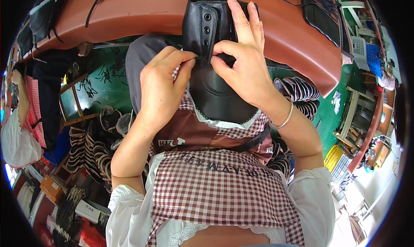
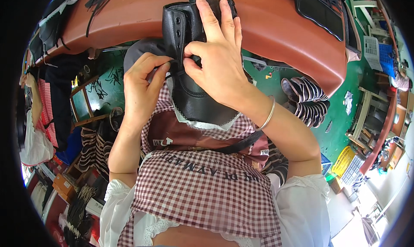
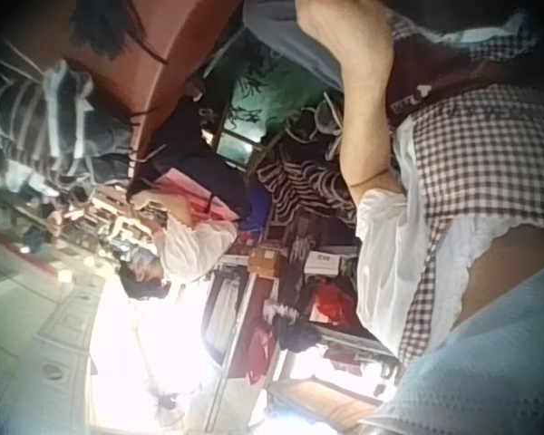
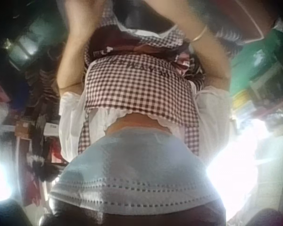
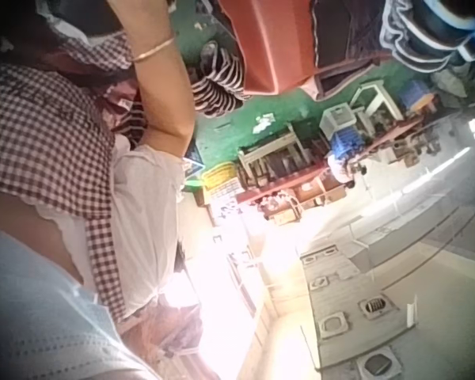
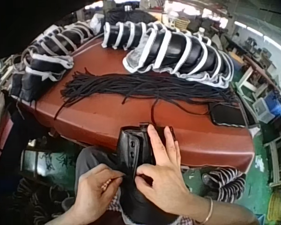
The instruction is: The person is lacing shoestrings into a series of black boots at a factory workbench.
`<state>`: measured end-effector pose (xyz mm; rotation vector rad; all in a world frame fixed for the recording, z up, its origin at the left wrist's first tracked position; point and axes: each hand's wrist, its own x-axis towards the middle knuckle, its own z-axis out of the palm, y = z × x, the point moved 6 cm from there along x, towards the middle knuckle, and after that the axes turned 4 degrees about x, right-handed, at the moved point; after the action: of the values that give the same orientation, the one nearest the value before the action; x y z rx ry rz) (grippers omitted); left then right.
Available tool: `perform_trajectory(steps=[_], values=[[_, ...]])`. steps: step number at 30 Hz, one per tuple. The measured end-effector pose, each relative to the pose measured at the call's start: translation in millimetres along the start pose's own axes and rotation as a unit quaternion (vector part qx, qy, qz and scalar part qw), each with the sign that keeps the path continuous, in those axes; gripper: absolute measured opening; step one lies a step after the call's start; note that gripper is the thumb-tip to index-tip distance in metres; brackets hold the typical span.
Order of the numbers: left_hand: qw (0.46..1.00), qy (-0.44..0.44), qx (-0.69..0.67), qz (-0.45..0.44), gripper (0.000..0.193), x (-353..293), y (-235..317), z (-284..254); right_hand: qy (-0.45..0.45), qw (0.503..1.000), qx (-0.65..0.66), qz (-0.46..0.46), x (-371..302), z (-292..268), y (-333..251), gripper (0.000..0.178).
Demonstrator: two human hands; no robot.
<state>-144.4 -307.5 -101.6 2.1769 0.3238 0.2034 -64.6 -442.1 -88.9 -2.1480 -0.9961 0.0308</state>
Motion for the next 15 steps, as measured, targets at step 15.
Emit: perform_trajectory(steps=[15], values=[[0.987, -0.001, 0.128, 0.098, 0.005, 11.6, 21.0, 7.9, 0.038, 0.998, -0.046, -0.014, 5.0, 3.6, 6.5, 0.012]])
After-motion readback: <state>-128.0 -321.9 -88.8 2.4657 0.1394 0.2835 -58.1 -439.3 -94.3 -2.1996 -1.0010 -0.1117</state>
